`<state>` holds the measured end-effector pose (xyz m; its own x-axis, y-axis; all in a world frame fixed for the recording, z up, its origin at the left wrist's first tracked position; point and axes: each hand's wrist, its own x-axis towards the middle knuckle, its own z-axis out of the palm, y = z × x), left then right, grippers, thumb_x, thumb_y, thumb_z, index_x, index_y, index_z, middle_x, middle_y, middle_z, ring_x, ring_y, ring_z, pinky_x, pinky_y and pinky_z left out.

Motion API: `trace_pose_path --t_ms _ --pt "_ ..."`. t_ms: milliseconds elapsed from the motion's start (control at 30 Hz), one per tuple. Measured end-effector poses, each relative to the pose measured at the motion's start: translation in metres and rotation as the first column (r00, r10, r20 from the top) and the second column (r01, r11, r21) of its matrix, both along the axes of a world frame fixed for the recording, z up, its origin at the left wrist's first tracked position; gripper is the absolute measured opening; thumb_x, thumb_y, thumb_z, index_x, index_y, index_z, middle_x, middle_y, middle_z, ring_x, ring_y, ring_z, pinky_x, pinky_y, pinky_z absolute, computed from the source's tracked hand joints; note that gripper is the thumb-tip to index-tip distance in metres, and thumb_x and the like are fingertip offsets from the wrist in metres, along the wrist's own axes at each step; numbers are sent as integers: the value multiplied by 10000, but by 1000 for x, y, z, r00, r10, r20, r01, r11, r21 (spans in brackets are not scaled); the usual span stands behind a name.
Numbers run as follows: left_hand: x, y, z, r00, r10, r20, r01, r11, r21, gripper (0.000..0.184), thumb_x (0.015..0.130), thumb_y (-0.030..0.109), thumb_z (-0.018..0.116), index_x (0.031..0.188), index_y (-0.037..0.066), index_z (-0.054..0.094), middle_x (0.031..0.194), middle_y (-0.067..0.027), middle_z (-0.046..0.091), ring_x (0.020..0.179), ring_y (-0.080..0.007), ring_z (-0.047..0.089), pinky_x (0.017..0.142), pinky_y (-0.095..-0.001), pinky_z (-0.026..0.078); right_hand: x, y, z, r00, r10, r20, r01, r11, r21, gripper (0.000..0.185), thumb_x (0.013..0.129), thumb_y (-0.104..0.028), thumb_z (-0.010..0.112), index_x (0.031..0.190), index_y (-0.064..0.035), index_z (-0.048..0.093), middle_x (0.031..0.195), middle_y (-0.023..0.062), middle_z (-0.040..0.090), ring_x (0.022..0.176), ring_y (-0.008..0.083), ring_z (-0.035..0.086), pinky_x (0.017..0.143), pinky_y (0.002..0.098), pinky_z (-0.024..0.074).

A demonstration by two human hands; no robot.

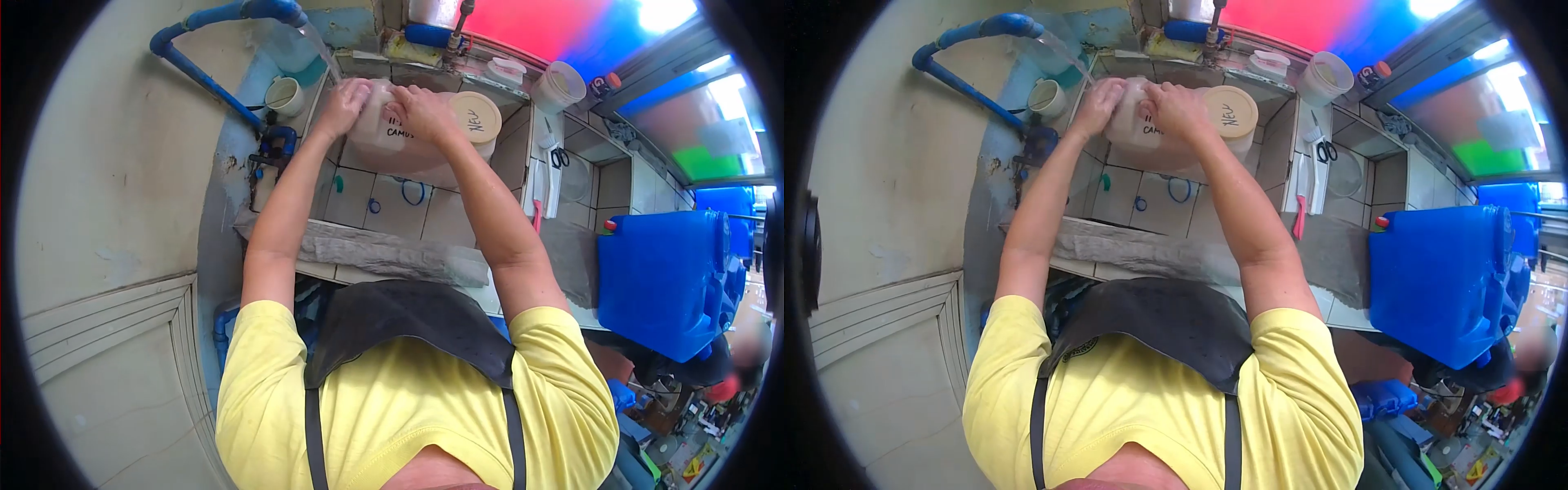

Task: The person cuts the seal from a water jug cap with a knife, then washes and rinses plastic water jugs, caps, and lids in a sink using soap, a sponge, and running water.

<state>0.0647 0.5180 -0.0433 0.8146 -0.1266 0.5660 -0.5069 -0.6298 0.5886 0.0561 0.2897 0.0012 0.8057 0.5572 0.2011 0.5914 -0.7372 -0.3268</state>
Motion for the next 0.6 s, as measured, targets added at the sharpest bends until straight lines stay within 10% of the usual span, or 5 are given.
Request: trace_pose_path --t_ms 167,233,367,600 --pt "-15 -2 0 946 8 -325 -77 977 -199 249 915 263 646 1010 34 664 1004 -178 677 929 -336 653 825 -406 509 -2 0 -4 1000 14 -26 -12 997 79 418 953 -396 543 1268 -125 593 1117 155 649 1048 356 623 885 492 497" --pt "-6 3 3 992 71 -106 -67 997 32 268 917 287 627 1012 39 665 970 -171 682 914 -349 652 802 -408 513 -1 -1 0 998 22 -52 -16 994 108 427 916 -389 590 1235 -106 606 1132 171 650 1058 366 621 888 494 496" --pt "-1 -1 27 964 155 -218 -108 971 215 271 906 299 584 965 39 634 922 -221 664 878 -441 631 728 -477 510 -4 -1 11 995 -12 -95 22 994 107 300 837 -347 646 901 -54 668 952 190 698 910 382 671 776 514 520" --pt "64 46 -11 939 97 -330 120 807 578 341 910 331 529 873 -2 592 967 -252 647 927 -446 606 774 -496 492 -6 5 -6 994 -104 -23 106 990 91 370 884 -388 594 1102 -96 656 1042 150 683 997 351 656 858 480 506"
